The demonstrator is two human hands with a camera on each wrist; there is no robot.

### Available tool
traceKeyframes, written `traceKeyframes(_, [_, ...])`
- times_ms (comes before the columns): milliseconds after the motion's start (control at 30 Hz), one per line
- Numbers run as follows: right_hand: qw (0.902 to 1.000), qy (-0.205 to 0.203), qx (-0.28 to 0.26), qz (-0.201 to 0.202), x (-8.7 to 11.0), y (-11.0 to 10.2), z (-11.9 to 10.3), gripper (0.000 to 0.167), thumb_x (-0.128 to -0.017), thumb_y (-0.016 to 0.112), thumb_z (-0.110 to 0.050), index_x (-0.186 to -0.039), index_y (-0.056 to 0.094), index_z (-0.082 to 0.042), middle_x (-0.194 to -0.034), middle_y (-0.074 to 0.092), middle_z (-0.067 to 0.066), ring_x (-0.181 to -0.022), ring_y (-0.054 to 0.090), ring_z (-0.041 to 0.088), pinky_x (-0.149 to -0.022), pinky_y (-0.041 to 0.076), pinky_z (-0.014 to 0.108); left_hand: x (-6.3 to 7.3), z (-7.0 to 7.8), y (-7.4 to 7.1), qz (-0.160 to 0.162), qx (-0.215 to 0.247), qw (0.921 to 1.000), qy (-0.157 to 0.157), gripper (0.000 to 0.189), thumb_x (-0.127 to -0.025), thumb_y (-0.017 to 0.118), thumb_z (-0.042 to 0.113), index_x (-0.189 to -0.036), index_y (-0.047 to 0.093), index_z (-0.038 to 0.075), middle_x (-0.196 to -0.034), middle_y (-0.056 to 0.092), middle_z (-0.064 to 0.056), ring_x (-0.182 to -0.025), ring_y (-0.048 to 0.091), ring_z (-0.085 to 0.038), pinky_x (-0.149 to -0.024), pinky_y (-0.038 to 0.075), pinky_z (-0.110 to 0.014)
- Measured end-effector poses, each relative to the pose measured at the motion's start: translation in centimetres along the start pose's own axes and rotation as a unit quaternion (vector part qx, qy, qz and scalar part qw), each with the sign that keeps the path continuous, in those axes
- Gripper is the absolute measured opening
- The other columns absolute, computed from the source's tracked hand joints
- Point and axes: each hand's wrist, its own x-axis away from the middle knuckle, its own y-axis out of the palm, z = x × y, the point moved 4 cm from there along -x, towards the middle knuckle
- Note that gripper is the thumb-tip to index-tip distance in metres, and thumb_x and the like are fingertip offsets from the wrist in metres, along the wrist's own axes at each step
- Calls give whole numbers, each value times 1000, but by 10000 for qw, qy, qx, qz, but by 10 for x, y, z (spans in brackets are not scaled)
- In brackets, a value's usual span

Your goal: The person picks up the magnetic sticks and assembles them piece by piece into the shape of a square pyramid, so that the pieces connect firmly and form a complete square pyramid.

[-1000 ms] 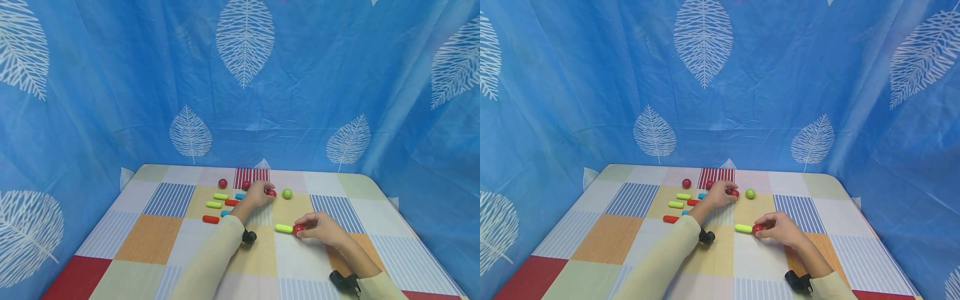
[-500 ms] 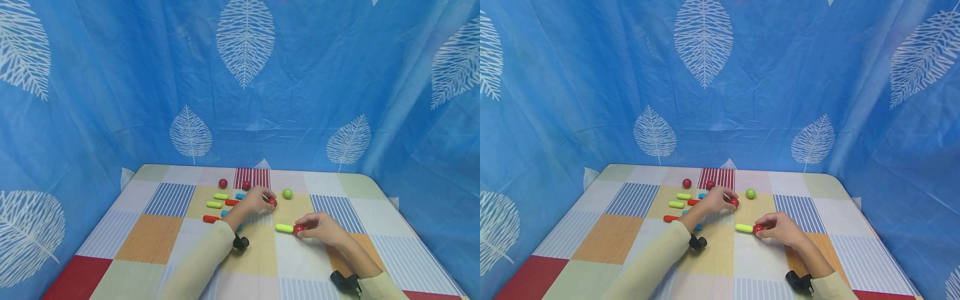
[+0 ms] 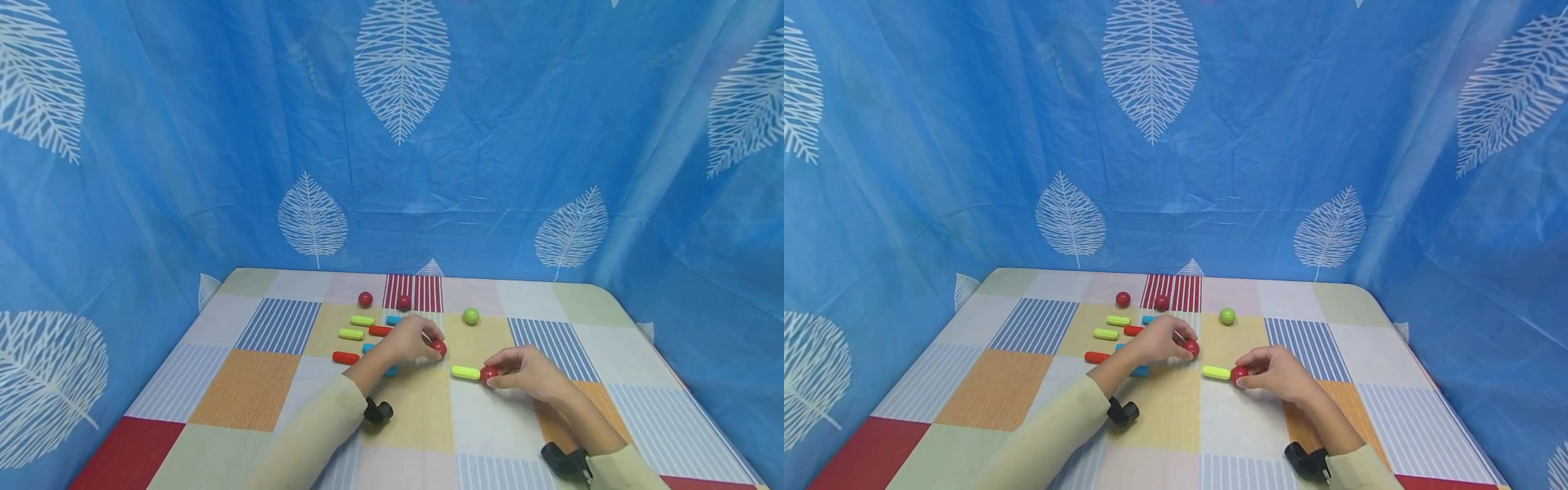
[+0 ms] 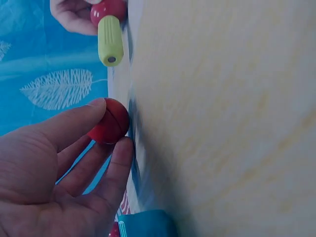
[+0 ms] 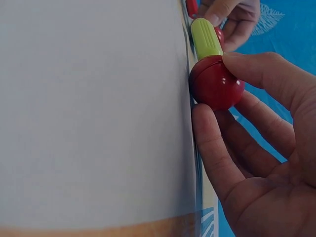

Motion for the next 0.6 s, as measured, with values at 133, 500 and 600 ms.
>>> traceKeyframes(133, [10000, 22, 12, 32, 0, 0, 1, 35, -82, 86, -15, -112, 76, -2, -106, 77, 11, -94, 67, 21, -77, 57, 20, 7, 1, 0, -29, -52, 10000, 25, 23, -81, 87, 12, -102, 78, 17, -95, 73, 8, -89, 64, -8, -81, 55, -26])
traceKeyframes(500, [9998, 64, 148, 115, -1, 0, -1, 32, -82, 85, -15, -110, 77, -4, -104, 76, 8, -94, 66, 20, -78, 55, 22, 27, 3, 2, -133, 235, 9994, -197, 28, -79, 88, 10, -105, 79, 16, -94, 73, 7, -87, 62, -12, -73, 55, -26])
traceKeyframes(600, [9997, 71, 187, 130, -2, 1, -1, 32, -82, 85, -17, -111, 77, -6, -104, 77, 7, -95, 65, 20, -79, 55, 23, 31, 4, 4, -140, 319, 9990, -267, 27, -79, 88, 9, -103, 80, 16, -92, 73, 5, -86, 61, -13, -68, 55, -27])
